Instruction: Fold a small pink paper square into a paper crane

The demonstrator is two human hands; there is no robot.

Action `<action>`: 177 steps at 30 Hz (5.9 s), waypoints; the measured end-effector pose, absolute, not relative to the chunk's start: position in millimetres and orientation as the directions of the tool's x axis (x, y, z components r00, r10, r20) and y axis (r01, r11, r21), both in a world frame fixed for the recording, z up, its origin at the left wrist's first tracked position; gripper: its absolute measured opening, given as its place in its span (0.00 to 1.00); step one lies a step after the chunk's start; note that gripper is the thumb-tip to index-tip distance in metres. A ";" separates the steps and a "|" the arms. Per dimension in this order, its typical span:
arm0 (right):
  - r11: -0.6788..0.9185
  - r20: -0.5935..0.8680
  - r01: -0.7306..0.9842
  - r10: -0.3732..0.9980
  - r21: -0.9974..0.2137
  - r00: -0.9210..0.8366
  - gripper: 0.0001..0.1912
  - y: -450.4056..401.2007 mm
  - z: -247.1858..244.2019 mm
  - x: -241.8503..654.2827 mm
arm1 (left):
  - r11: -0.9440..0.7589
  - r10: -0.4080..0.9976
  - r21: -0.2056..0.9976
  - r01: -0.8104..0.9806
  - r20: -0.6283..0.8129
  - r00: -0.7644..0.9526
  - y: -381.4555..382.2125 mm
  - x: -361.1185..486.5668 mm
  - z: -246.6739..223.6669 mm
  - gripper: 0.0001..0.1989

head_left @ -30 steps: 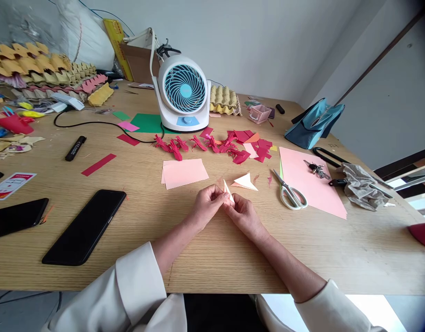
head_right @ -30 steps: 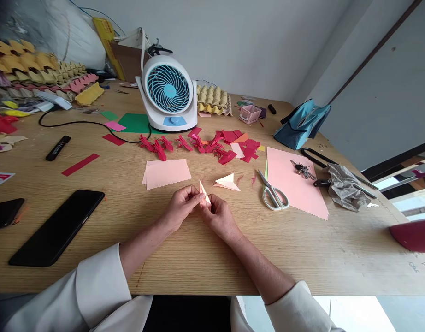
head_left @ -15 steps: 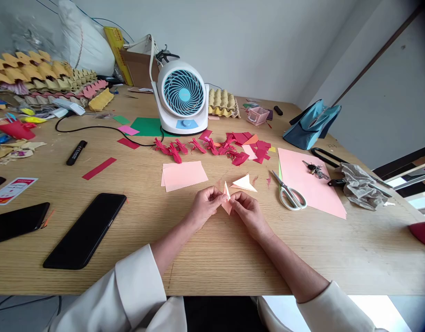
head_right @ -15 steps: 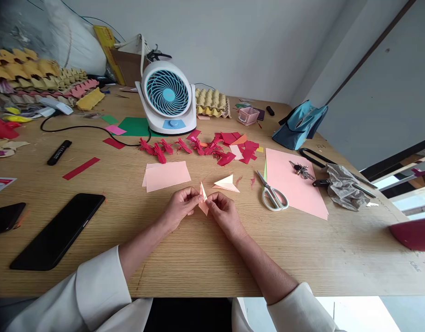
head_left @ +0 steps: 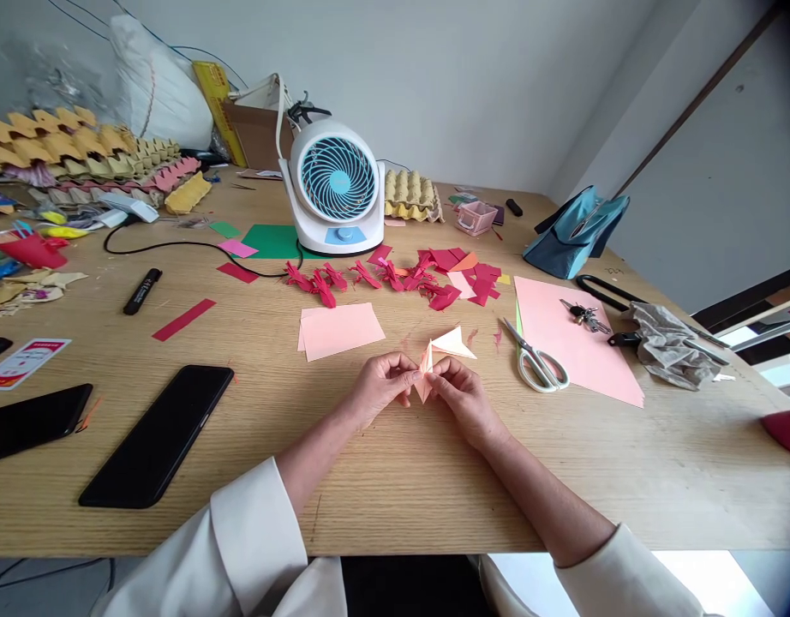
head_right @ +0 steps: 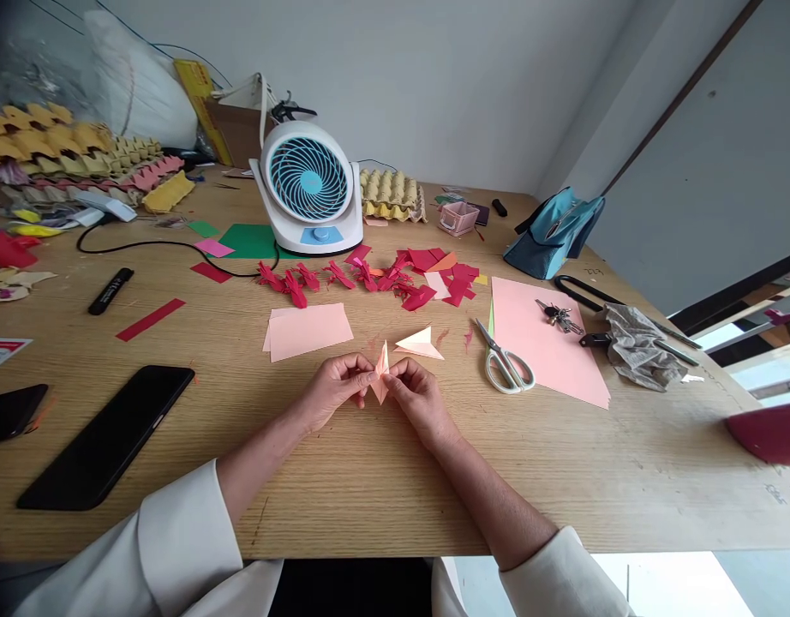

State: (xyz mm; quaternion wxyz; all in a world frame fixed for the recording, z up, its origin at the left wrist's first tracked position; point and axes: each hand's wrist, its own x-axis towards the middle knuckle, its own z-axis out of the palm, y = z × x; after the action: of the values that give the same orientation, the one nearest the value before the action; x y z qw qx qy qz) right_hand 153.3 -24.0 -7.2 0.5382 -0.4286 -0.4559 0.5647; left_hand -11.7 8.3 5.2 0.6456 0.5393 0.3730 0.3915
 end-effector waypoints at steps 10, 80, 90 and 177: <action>0.039 0.046 -0.125 0.997 -0.991 -0.054 0.17 -22.7 -9.1 153.3 | 0.115 0.944 0.991 -0.066 -0.089 0.318 3.7 -6.6 5.7 0.20; 0.005 0.021 -0.229 0.998 -0.973 -0.066 0.17 -24.6 -2.6 147.4 | -0.136 0.932 0.946 0.296 0.021 0.362 1.0 -6.5 3.7 0.15; 0.041 0.047 -0.239 0.999 -0.970 -0.021 0.15 -26.6 -0.8 147.9 | -0.198 0.918 0.930 0.310 0.064 0.392 -1.5 -4.8 7.2 0.14; 0.025 0.010 0.156 0.995 -0.987 -0.099 0.22 -21.8 -4.7 145.2 | 0.099 0.987 0.985 -0.140 -0.079 0.143 -16.3 8.0 8.8 0.14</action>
State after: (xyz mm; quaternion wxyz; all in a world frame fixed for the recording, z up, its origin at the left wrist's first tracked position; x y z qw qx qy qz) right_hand 145.2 -21.8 -4.7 0.4385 -0.5082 -0.5661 0.4786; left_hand 8.0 -16.3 8.8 0.5905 0.4722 0.4481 0.4770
